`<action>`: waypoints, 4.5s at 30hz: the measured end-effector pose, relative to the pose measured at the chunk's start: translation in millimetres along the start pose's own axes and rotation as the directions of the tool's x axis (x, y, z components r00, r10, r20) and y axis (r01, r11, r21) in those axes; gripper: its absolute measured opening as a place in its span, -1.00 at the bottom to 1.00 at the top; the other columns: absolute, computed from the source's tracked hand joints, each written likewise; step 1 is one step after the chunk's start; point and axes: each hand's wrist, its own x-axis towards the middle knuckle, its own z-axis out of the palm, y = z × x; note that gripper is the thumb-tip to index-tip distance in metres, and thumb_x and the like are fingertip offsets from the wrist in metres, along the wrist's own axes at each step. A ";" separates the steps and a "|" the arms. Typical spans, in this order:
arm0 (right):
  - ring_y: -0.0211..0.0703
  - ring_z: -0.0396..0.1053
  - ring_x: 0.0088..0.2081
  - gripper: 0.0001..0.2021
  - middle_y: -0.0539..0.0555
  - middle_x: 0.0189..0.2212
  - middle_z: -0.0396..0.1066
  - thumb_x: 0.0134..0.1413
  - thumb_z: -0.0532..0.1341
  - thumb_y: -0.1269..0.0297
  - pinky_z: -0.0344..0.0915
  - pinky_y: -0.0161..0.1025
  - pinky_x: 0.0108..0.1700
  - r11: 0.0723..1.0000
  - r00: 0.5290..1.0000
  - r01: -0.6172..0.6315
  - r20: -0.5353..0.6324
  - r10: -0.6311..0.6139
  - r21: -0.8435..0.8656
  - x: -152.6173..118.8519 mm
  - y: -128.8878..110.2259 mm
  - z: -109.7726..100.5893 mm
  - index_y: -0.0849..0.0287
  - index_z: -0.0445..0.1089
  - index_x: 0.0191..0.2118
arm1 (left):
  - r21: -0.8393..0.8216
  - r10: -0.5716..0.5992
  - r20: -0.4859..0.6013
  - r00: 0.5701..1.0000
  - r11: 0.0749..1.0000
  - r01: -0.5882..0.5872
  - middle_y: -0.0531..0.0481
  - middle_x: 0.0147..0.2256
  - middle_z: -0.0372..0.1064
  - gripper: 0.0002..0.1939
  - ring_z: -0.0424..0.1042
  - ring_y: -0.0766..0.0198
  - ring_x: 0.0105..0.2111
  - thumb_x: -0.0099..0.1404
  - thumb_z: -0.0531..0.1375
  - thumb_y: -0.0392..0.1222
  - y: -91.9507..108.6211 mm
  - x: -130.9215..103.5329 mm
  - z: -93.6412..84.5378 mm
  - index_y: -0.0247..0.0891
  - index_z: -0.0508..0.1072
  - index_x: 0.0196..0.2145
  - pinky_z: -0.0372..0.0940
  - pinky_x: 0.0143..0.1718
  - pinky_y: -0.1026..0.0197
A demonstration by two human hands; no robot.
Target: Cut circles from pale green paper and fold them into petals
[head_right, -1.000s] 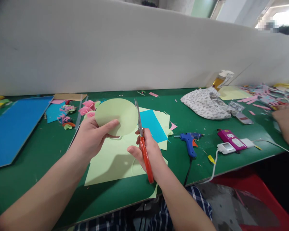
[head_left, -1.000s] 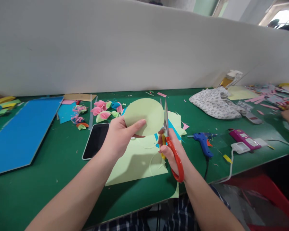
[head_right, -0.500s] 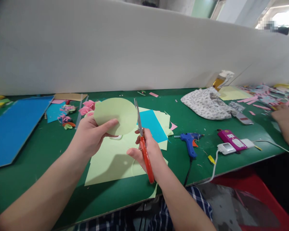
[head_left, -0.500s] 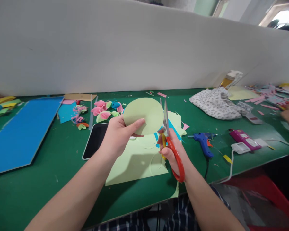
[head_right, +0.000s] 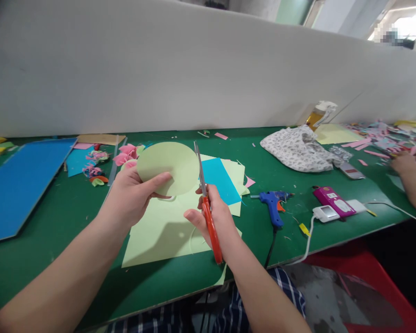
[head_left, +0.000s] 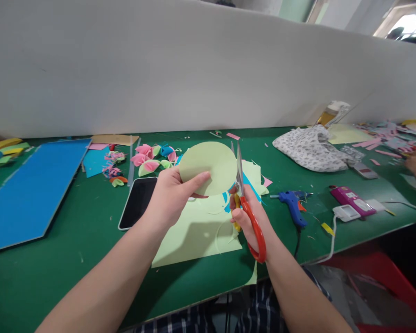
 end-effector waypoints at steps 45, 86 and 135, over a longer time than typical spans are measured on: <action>-0.24 0.06 -0.49 -0.31 -0.11 -0.50 0.09 -0.17 0.20 -0.47 0.19 -0.25 -0.44 0.998 0.998 -0.065 -0.022 0.065 -0.024 -1.7 -13.2 2.1 0.05 0.21 -0.17 | 0.047 0.016 0.040 0.999 0.999 -0.018 -0.04 -0.28 0.61 -0.69 0.57 0.17 -0.32 0.06 0.45 -0.11 6.5 5.3 -16.8 -0.24 0.62 -0.22 0.54 -0.41 0.23; -0.28 0.00 -0.55 -0.42 -0.13 -0.57 0.13 -0.15 0.35 -0.30 0.02 -0.30 -0.53 0.997 0.997 -0.068 0.029 0.069 -0.036 -1.5 -8.1 -3.1 0.06 0.26 -0.22 | 0.084 0.110 0.030 0.993 0.990 -0.112 -0.08 -0.20 0.59 -0.62 0.59 0.07 -0.29 0.10 0.39 -0.17 16.3 6.9 -28.3 -0.22 0.56 -0.10 0.53 -0.36 0.15; -0.29 0.28 -0.45 -0.70 -0.13 -0.44 0.28 -0.03 0.32 0.27 0.29 -0.30 -0.37 0.945 0.859 0.186 -0.512 -0.023 0.270 22.3 21.9 -11.8 0.04 0.32 -0.14 | 0.225 -0.158 0.294 0.943 0.970 0.093 0.06 -0.36 0.52 -0.29 0.52 0.25 -0.37 0.12 0.36 -0.13 -27.9 4.9 15.7 -0.15 0.29 0.21 0.48 -0.31 0.17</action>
